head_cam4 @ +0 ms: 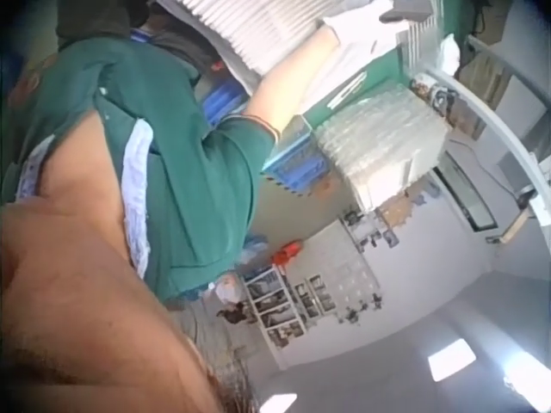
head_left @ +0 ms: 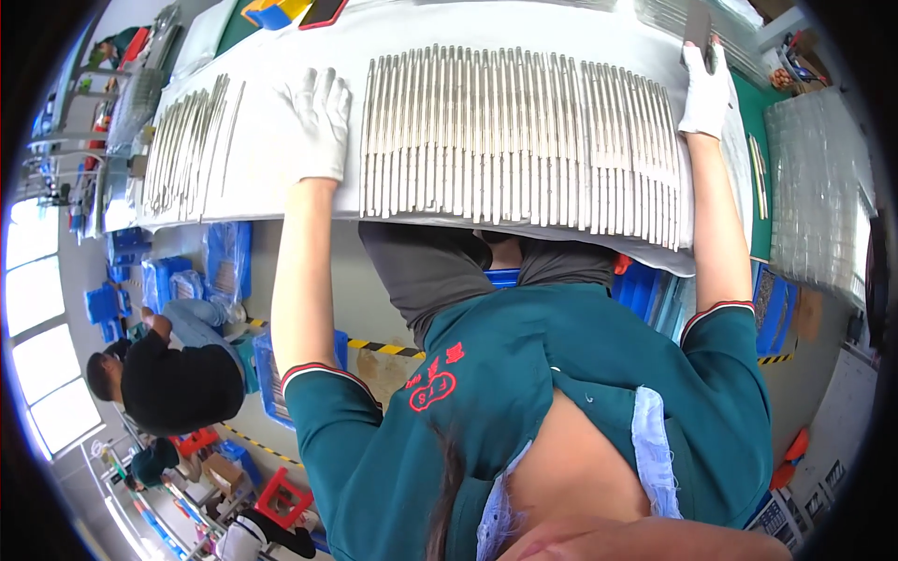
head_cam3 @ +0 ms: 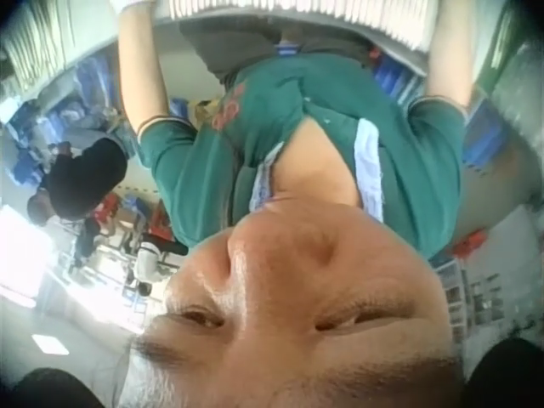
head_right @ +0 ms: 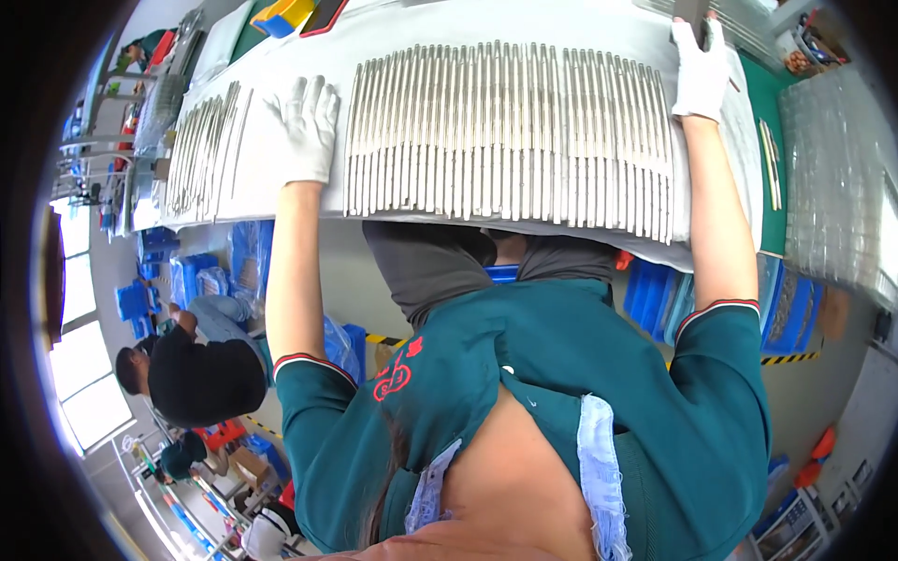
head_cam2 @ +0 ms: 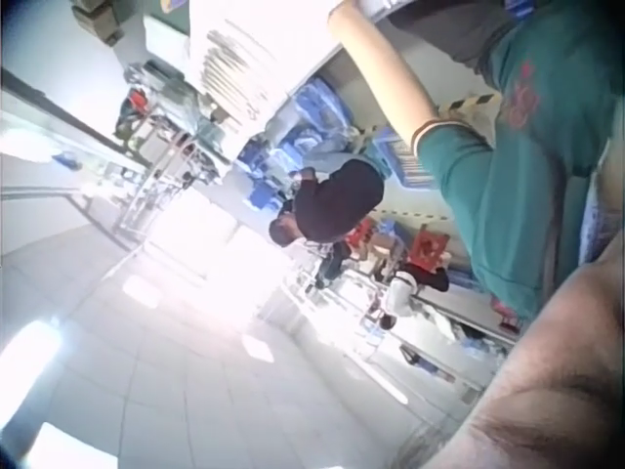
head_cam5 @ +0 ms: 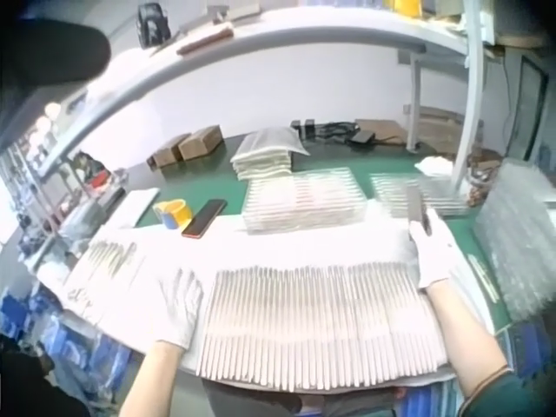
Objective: The worker arranges rows of metal bars on a table and uses a hand-held sanding block to smooth the ends of the bars.
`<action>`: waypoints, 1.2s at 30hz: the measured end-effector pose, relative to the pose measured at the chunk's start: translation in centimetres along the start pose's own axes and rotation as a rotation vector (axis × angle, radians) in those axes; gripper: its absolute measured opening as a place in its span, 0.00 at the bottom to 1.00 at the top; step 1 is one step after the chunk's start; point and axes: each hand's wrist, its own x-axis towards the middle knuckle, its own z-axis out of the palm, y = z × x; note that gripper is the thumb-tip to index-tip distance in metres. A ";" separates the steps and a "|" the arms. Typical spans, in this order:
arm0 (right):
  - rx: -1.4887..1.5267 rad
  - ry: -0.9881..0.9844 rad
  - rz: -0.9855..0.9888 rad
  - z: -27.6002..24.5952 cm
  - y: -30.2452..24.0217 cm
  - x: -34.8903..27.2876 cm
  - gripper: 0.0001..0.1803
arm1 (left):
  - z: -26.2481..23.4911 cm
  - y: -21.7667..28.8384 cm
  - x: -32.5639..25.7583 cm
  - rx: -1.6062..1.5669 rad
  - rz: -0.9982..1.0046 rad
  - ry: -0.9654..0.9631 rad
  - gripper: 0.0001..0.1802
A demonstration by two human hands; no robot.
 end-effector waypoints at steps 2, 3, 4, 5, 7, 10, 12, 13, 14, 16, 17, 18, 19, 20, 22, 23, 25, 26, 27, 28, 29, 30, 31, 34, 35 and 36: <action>-0.139 0.005 -0.082 -0.2 0.4 0.3 0.41 | 0.9 -0.7 -1.1 -0.157 -0.054 -0.049 0.34; -0.157 -0.031 -0.043 -0.6 0.7 0.5 0.42 | 1.0 -0.7 -1.4 0.512 0.122 -0.085 0.32; -0.176 -0.065 -0.038 -0.9 1.2 0.8 0.42 | 0.8 -0.7 -1.6 1.177 0.299 -0.123 0.29; -0.206 -0.062 -0.041 -1.2 1.7 1.1 0.42 | 0.5 -0.7 -1.6 1.838 0.485 -0.158 0.28; -0.267 -0.048 -0.121 -1.7 3.0 1.9 0.43 | -0.2 -0.9 -1.5 2.497 0.679 -0.188 0.26; -0.404 -0.040 -0.141 -2.4 4.7 2.5 0.44 | -0.8 -1.2 -1.4 2.503 0.662 -0.202 0.26; -0.439 -0.034 -0.153 -2.4 5.5 2.6 0.43 | -0.3 -1.4 -1.3 2.444 0.728 -0.217 0.26; -0.456 -0.032 -0.161 -2.4 5.7 2.6 0.43 | 0.1 -1.5 -1.2 2.126 0.625 -0.284 0.27; -0.260 -0.070 0.061 -2.3 5.8 2.6 0.43 | 0.8 -1.6 -1.2 1.744 0.587 -0.341 0.29; -0.430 -0.020 -0.211 -2.1 5.6 2.5 0.43 | 2.2 -1.8 -1.3 0.897 0.340 -0.244 0.34; -0.433 -0.015 -0.220 -2.2 5.4 2.4 0.44 | 2.9 -1.8 -1.8 0.433 0.142 -0.106 0.37; -0.487 -0.010 -0.232 -2.3 5.1 2.3 0.43 | 3.5 -1.8 -2.5 -0.024 -0.036 -0.049 0.40; -0.540 -0.006 -0.243 -2.5 4.7 2.2 0.43 | 4.1 -1.8 -3.0 0.084 0.010 -0.056 0.48; -0.592 -0.002 -0.254 -2.8 4.4 2.2 0.42 | 4.7 -1.7 -3.3 0.075 -0.005 0.005 0.47; -0.685 -0.089 -0.130 -3.3 4.0 2.0 0.41 | 5.3 -1.6 -3.7 0.070 0.010 -0.007 0.47; -0.740 -0.125 -0.121 -3.4 3.9 2.0 0.40 | 5.5 -1.8 -3.8 0.080 0.013 0.010 0.47; -0.739 -0.141 -0.095 -3.5 4.0 1.8 0.39 | 5.5 -2.1 -3.8 0.116 0.061 0.003 0.46; -0.734 -0.147 -0.129 -3.5 4.0 1.8 0.38 | 5.5 -2.2 -3.9 0.199 0.063 -0.016 0.45; -0.733 -0.145 -0.169 -3.6 4.1 1.8 0.38 | 5.5 -2.4 -4.2 0.267 0.074 -0.046 0.43; -0.730 -0.146 -0.186 -3.7 4.1 1.8 0.38 | 5.5 -2.5 -4.4 0.344 0.059 -0.032 0.42; -0.755 -0.159 -0.177 -3.8 4.0 1.8 0.38 | 5.4 -2.3 -5.0 0.646 0.162 -0.160 0.40; -0.778 -0.165 -0.196 -3.9 3.8 1.9 0.38 | 5.1 -2.1 -6.4 0.958 0.234 -0.243 0.38; -0.893 -0.241 -0.172 -4.0 3.4 2.0 0.41 | 4.9 -1.9 -8.1 1.271 0.301 -0.325 0.35; -1.231 -0.168 -0.373 -3.7 1.2 1.8 0.46 | 4.5 -1.6 -12.2 1.866 0.685 -0.571 0.40; -1.065 -0.076 -0.489 -3.0 0.2 1.7 0.46 | 4.4 -1.6 -12.9 1.861 0.687 -0.583 0.42; -0.854 -0.181 -0.551 -1.9 -1.0 1.6 0.46 | 4.3 -1.6 -13.3 1.855 0.708 -0.598 0.44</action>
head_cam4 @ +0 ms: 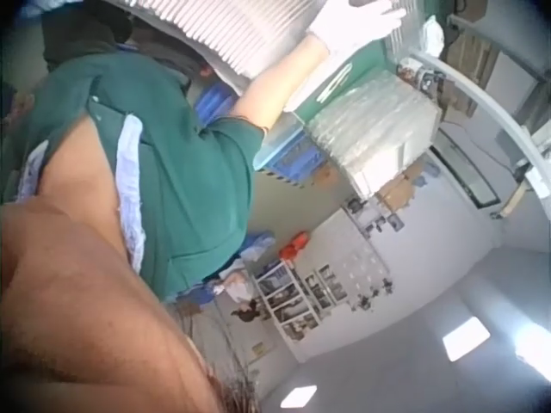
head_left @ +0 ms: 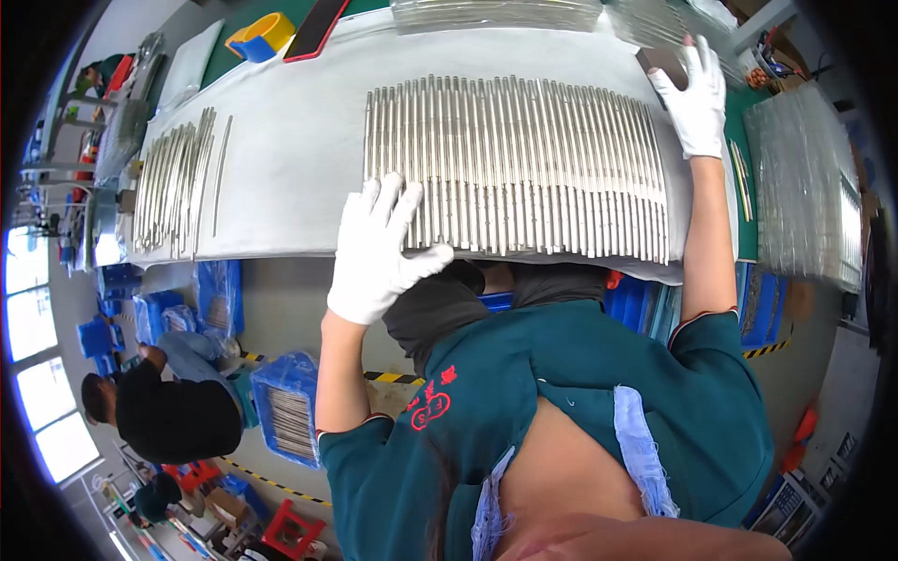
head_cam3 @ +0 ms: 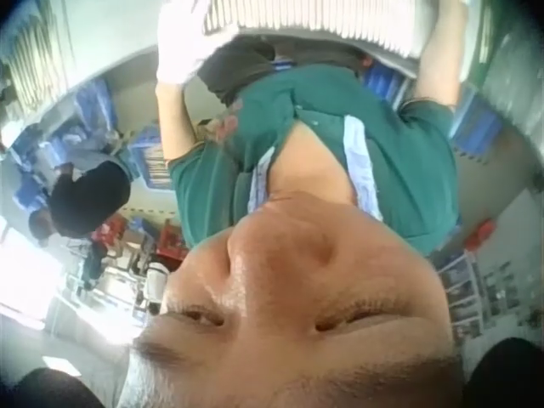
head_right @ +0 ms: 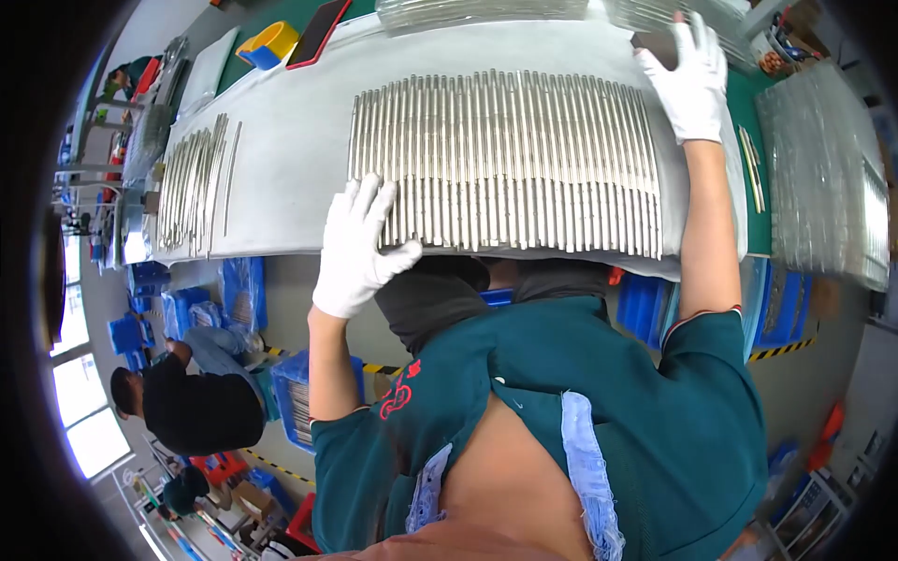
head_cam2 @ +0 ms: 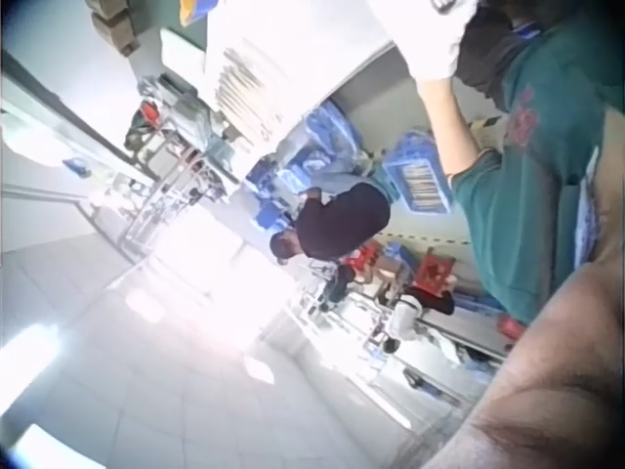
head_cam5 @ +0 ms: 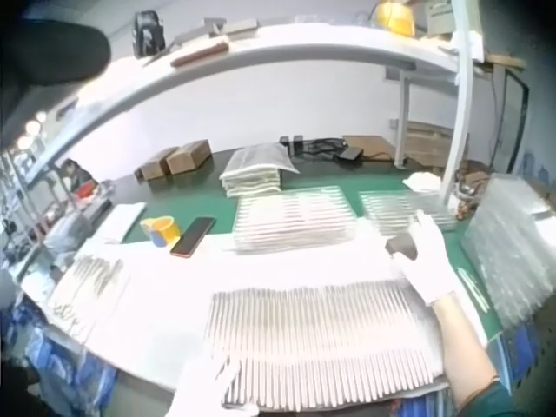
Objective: The worker arranges rows of metal bars on a table and uses a hand-held sanding block to smooth the ends of the bars.
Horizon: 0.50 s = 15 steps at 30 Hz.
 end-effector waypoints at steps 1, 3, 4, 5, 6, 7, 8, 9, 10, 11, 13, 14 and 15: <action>0.215 -0.054 -0.032 0.2 -2.0 0.6 0.46 | 0.0 0.0 -0.1 0.011 0.009 0.007 0.47; 0.649 -0.350 -0.010 0.5 -6.5 1.5 0.44 | 0.3 -0.4 0.2 -0.017 0.045 -0.020 0.48; 0.911 -0.556 -0.022 0.9 -9.0 1.8 0.43 | 0.4 -0.8 0.5 -0.028 0.065 -0.033 0.49; 0.897 -0.675 0.001 1.8 -11.7 2.9 0.41 | 0.8 -0.9 0.8 0.000 0.104 0.025 0.49; 0.992 -0.724 -0.105 2.8 -14.2 4.2 0.39 | 1.0 -1.0 1.0 0.004 0.118 0.035 0.49; 1.077 -0.795 -0.066 3.9 -16.8 5.5 0.38 | 1.2 -1.1 1.1 0.005 0.123 0.045 0.49; 1.243 -0.820 -0.105 5.1 -19.3 6.8 0.37 | 1.4 -1.2 1.2 0.006 0.129 0.055 0.48; 1.297 -0.862 -0.147 6.1 -21.3 8.1 0.37 | 1.6 -1.2 1.2 0.004 0.110 0.067 0.47; 1.334 -0.918 -0.153 7.2 -23.0 9.1 0.37 | 1.7 -1.2 1.2 0.002 0.100 0.070 0.47; 1.479 -1.020 -0.058 8.3 -25.2 9.6 0.37 | 1.8 -1.1 1.1 0.000 0.099 0.078 0.47; 1.717 -1.196 0.197 9.9 -27.9 10.3 0.39 | 1.9 -1.0 0.9 -0.021 0.082 0.080 0.44; 1.812 -1.260 0.214 10.4 -28.7 10.4 0.38 | 1.9 -1.0 0.9 -0.012 0.085 0.072 0.43; 1.905 -1.322 0.215 10.6 -29.3 10.3 0.38 | 1.8 -0.9 0.8 -0.011 0.083 0.068 0.42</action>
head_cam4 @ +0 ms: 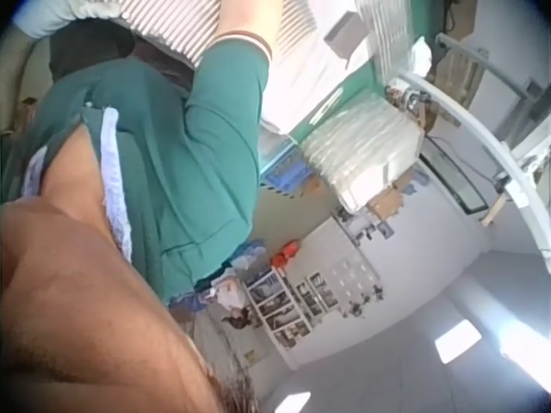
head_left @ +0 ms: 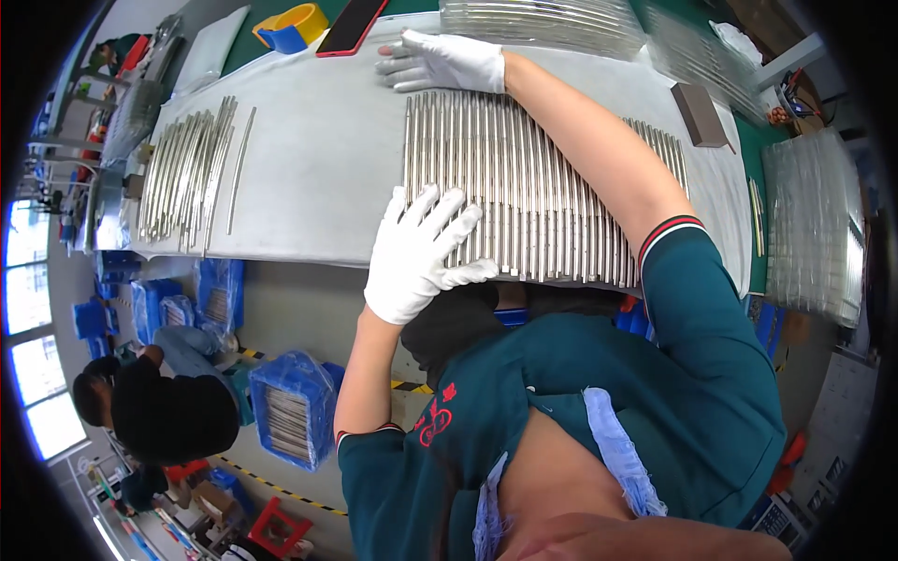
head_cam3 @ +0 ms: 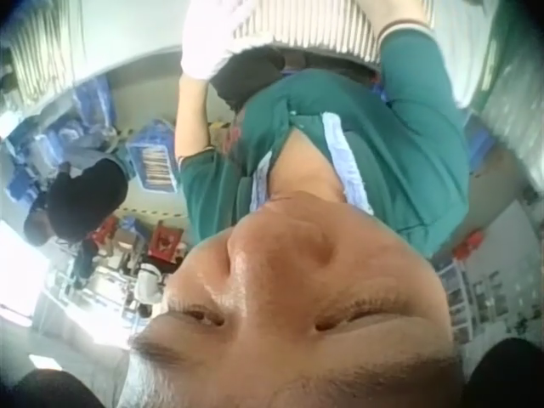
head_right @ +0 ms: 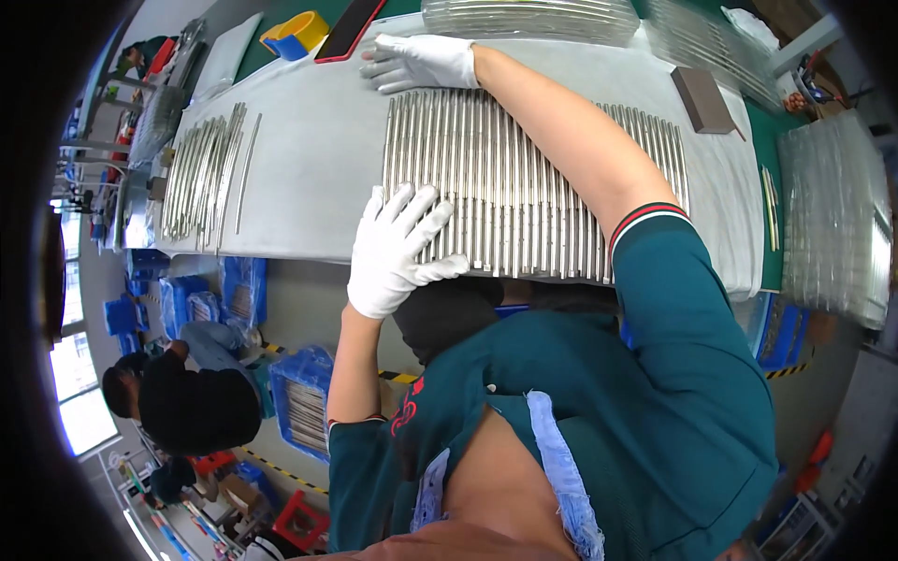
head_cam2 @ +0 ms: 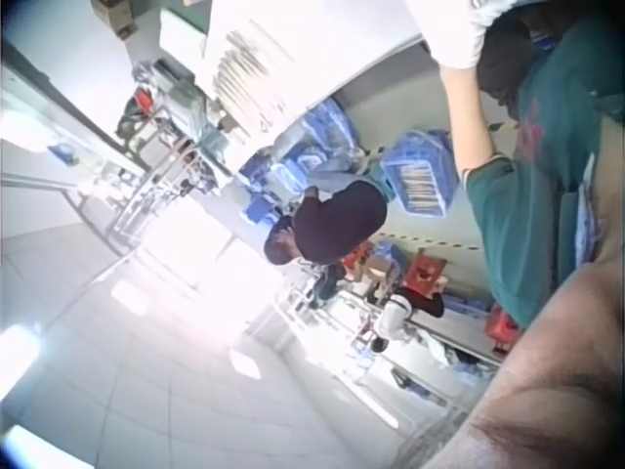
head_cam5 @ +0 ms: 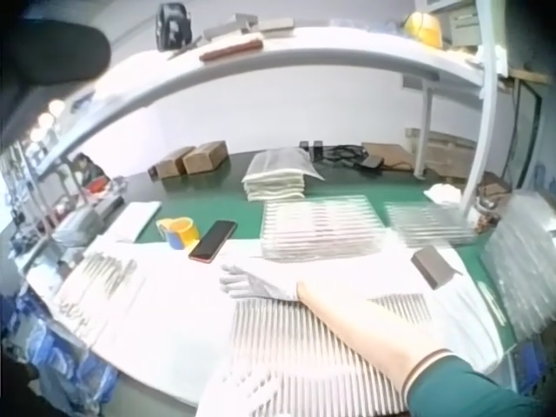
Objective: The worker arranges rows of metal bars on a table and uses a hand-held sanding block to smooth the ends of the bars.
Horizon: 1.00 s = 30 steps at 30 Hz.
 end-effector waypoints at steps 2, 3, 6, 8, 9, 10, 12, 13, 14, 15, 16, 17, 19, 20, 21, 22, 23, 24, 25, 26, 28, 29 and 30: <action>-0.015 -0.051 -0.015 0.4 0.2 0.2 0.37 | -0.2 0.1 -0.1 -0.021 0.000 -0.010 0.40; -0.027 -0.084 -0.028 0.6 0.2 0.0 0.37 | -0.4 0.2 -0.1 -0.036 0.001 -0.011 0.40; -0.111 -0.053 -0.022 1.4 0.0 -1.0 0.37 | -1.0 0.5 0.0 -0.062 0.000 -0.035 0.41; -0.947 0.034 -0.061 1.7 0.2 -2.2 0.37 | -1.4 0.9 0.2 -0.077 -0.024 -0.070 0.42; -1.433 0.040 -0.191 1.7 0.5 -2.7 0.37 | -1.6 1.2 0.3 -0.086 -0.040 -0.083 0.43; -1.668 0.054 -0.440 1.7 0.8 -3.2 0.35 | -1.6 1.6 0.4 -0.119 -0.034 -0.095 0.43; -1.785 0.018 -0.398 1.3 1.7 -4.0 0.34 | -1.5 2.3 0.6 -0.180 -0.026 -0.111 0.43; -1.859 -0.014 -0.334 1.1 2.1 -4.2 0.34 | -1.5 2.3 0.7 -0.186 -0.033 -0.116 0.43; -1.914 -0.014 -0.346 0.9 2.5 -4.3 0.34 | -1.5 2.3 0.7 -0.187 -0.038 -0.126 0.43; -1.889 -0.006 -0.448 0.7 2.8 -4.2 0.34 | -1.4 2.3 0.6 -0.187 -0.044 -0.136 0.43; -1.896 -0.006 -0.468 0.7 3.1 -3.9 0.34 | -1.5 2.1 0.5 -0.174 -0.045 -0.125 0.43; -1.910 0.002 -0.495 0.8 3.4 -3.4 0.34 | -1.6 1.8 0.2 -0.159 -0.045 -0.116 0.42; -1.891 0.000 -0.457 1.4 3.7 -2.2 0.35 | -2.0 1.0 -0.5 -0.128 -0.063 -0.120 0.42; -1.882 0.005 -0.448 1.9 3.8 -1.5 0.35 | -2.3 0.6 -0.9 -0.114 -0.082 -0.134 0.42; -1.861 -0.016 -0.419 2.3 3.8 -0.8 0.35 | -2.6 0.3 -1.3 -0.099 -0.100 -0.143 0.42; -1.839 -0.037 -0.389 2.8 3.8 -0.1 0.35 | -2.8 0.0 -1.6 -0.048 -0.108 -0.139 0.43; -1.813 -0.052 -0.379 3.2 3.7 0.4 0.35 | -3.0 -0.1 -1.9 -0.044 -0.122 -0.128 0.42; -1.829 -0.070 -0.366 3.5 3.7 0.9 0.35 | -3.1 -0.2 -2.1 -0.043 -0.139 -0.115 0.41; -1.826 -0.076 -0.340 3.8 3.7 1.0 0.35 | -3.2 -0.2 -2.2 -0.040 -0.153 -0.106 0.40; -1.816 -0.068 -0.348 3.8 3.6 1.0 0.34 | -3.2 -0.1 -2.2 -0.036 -0.158 -0.106 0.40; -1.850 -0.063 -0.383 3.6 3.6 0.5 0.34 | -3.0 0.3 -1.8 -0.041 -0.137 -0.130 0.41; -1.893 -0.067 -0.411 3.2 3.6 -0.1 0.34 | -2.8 0.6 -1.5 -0.045 -0.126 -0.139 0.42; -1.938 -0.072 -0.438 2.7 3.6 -0.7 0.34 | -2.6 0.9 -1.1 -0.073 -0.105 -0.146 0.41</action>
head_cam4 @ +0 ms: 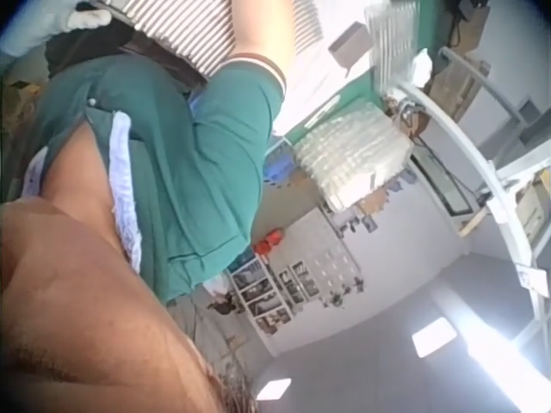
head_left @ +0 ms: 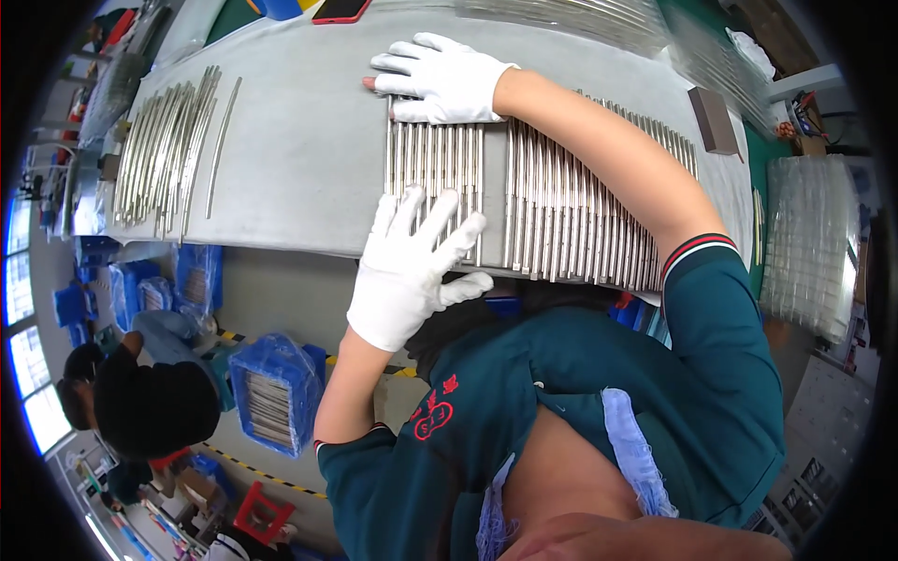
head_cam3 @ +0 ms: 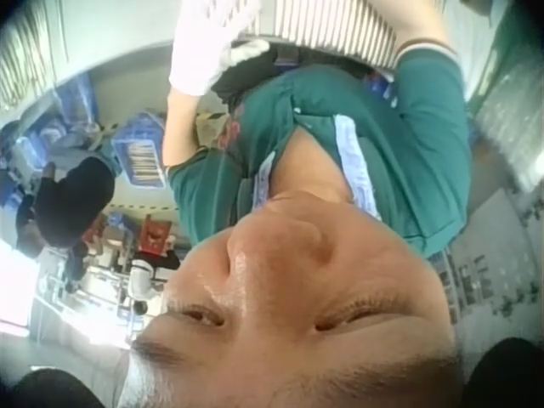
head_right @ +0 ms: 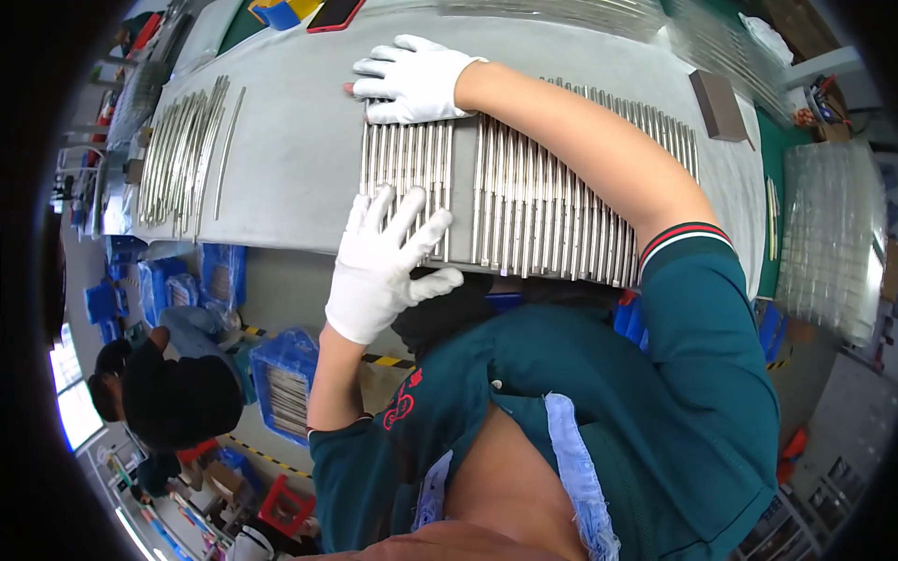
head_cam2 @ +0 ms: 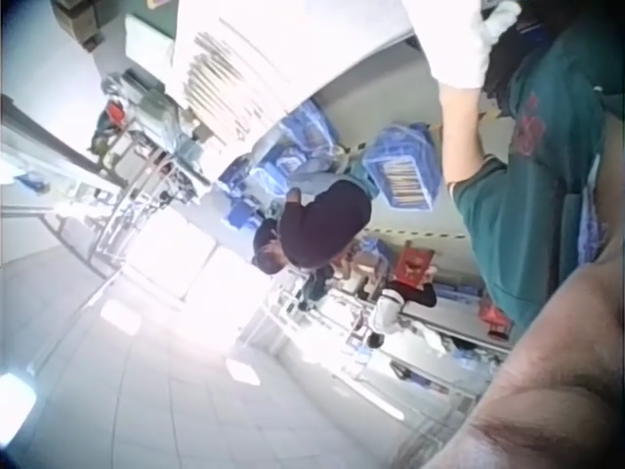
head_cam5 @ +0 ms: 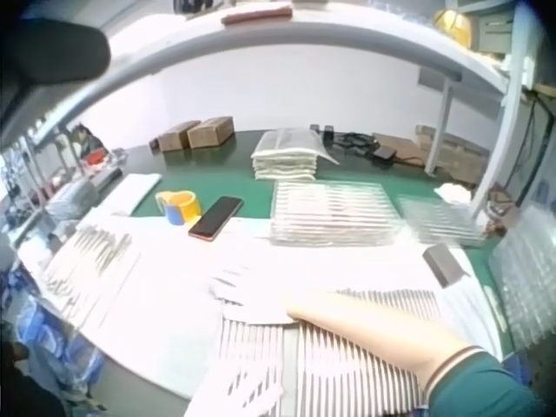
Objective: The worker arranges rows of metal bars on a table and uses a hand-held sanding block to smooth the ends of the bars.
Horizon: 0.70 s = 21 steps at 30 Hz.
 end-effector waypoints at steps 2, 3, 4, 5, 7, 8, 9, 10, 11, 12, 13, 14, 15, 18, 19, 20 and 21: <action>0.050 0.007 0.032 0.0 0.7 -1.7 0.33 | 0.5 1.0 0.7 -0.034 0.044 -0.014 0.40; 0.071 0.023 0.045 0.0 1.1 -2.5 0.32 | 0.7 1.4 1.0 -0.056 0.064 -0.019 0.39; 0.048 0.031 0.050 0.0 1.3 -3.2 0.32 | 0.9 1.9 1.2 -0.076 0.073 -0.008 0.39; 0.042 0.050 0.044 0.0 1.5 -3.6 0.32 | 1.0 2.0 1.3 -0.082 0.074 -0.005 0.39; 0.023 0.047 0.046 0.0 1.6 -4.0 0.32 | 1.1 2.1 1.5 -0.084 0.079 -0.011 0.39; 0.027 0.043 0.051 0.0 1.4 -3.9 0.33 | 1.1 2.0 1.4 -0.080 0.090 0.025 0.39; 0.032 0.035 0.060 0.0 1.2 -3.5 0.33 | 1.1 1.8 1.2 -0.046 0.080 0.031 0.38; 0.024 0.034 0.077 0.0 1.0 -3.0 0.33 | 1.0 1.5 1.0 -0.016 0.075 0.036 0.38; 0.085 0.116 0.082 0.0 0.7 -2.5 0.33 | 0.9 1.2 0.7 0.011 0.072 0.039 0.38; 0.129 0.208 0.088 -0.1 0.5 -1.8 0.33 | 0.6 0.8 0.3 0.043 0.053 0.050 0.38; 0.169 0.265 0.102 -0.3 0.5 -1.4 0.33 | 0.4 0.4 -0.2 0.099 0.011 0.025 0.37; 0.148 0.345 0.104 -0.7 0.7 -1.0 0.35 | 0.1 0.2 -0.7 0.137 -0.027 0.029 0.38; 0.240 0.406 0.160 -1.1 1.0 -1.2 0.36 | -0.2 -0.1 -1.1 0.178 -0.066 0.036 0.39; 0.463 0.446 0.336 -2.8 2.6 -3.4 0.39 | -1.0 -0.7 -1.8 0.248 -0.119 0.025 0.45; 0.453 0.424 0.426 -3.2 2.9 -4.7 0.38 | -1.1 -0.7 -1.7 0.281 -0.116 0.034 0.46; 0.482 0.361 0.476 -3.7 3.4 -6.2 0.38 | -1.0 -0.5 -1.4 0.259 -0.099 0.031 0.47; 0.486 0.334 0.482 -4.1 3.8 -7.8 0.38 | -0.7 0.1 -0.8 0.237 -0.083 0.030 0.47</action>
